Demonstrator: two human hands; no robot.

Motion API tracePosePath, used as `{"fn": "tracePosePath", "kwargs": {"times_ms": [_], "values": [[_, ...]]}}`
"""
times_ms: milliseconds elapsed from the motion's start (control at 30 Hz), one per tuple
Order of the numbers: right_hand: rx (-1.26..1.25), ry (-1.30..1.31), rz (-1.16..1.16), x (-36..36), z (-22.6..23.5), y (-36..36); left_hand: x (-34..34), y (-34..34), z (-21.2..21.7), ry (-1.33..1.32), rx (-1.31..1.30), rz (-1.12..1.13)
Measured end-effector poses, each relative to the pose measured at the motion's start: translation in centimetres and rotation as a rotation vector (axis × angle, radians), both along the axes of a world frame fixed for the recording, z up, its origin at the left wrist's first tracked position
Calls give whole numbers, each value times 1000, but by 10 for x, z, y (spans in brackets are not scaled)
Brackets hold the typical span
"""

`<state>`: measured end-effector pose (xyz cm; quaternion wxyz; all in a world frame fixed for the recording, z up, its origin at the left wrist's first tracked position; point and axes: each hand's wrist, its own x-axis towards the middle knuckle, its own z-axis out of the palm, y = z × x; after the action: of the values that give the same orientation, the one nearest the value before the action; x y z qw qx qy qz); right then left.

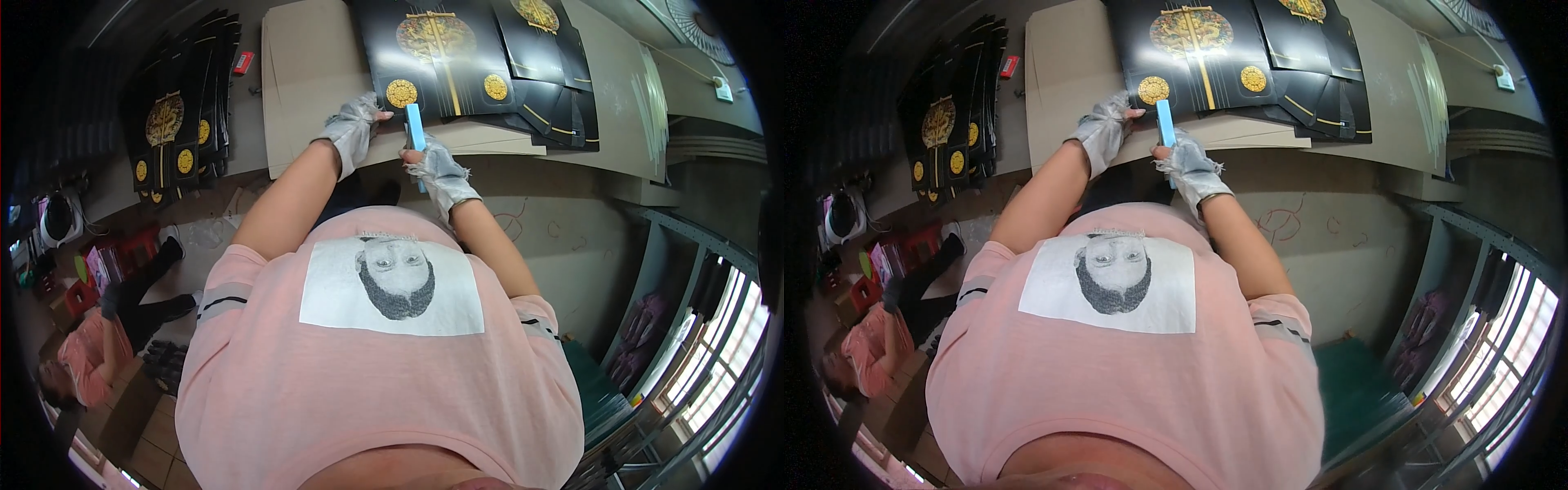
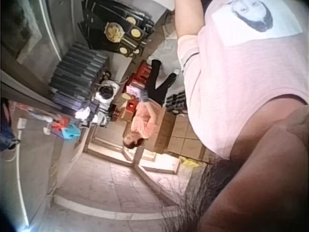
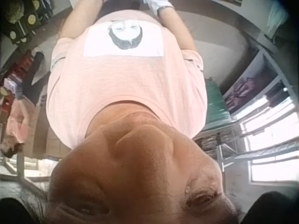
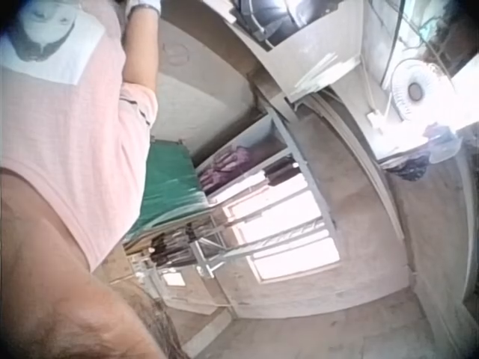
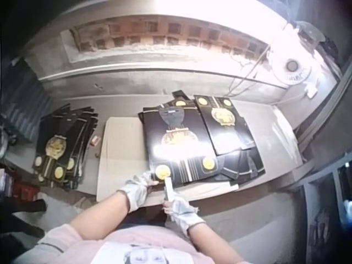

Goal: Packing and folding gift boxes in a warehouse setting using a tape dispenser.

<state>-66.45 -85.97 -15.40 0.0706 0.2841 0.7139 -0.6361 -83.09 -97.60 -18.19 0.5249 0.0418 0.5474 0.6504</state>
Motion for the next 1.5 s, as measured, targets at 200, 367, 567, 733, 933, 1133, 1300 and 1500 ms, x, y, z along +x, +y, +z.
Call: {"fn": "tracePosePath", "kwargs": {"times_ms": [200, 367, 567, 733, 933, 1133, 1300, 1500], "values": [[19, 22, -46, 6, 7, 2, 7, 7, 37, 246, -67, -98], [-79, 89, 52, 45, 14, 24, -22, 6, 3, 11, -32, 135], [176, 91, 356, 118, 21, 75, -158, 6, 5, 1110, -810, 505], [313, 38, 263, 144, 24, 100, -182, 24, 53, 407, -396, -12], [754, -158, 455, 113, 110, 79, -177, 36, 127, 875, -901, -412], [970, 6, 678, 107, 133, 48, -181, 23, 134, 526, -756, -428], [968, -42, 727, 91, 148, 56, -196, -3, 86, 688, -722, -451], [741, 257, 235, 114, 108, 94, -154, -51, 97, -37, -169, 203]]}}
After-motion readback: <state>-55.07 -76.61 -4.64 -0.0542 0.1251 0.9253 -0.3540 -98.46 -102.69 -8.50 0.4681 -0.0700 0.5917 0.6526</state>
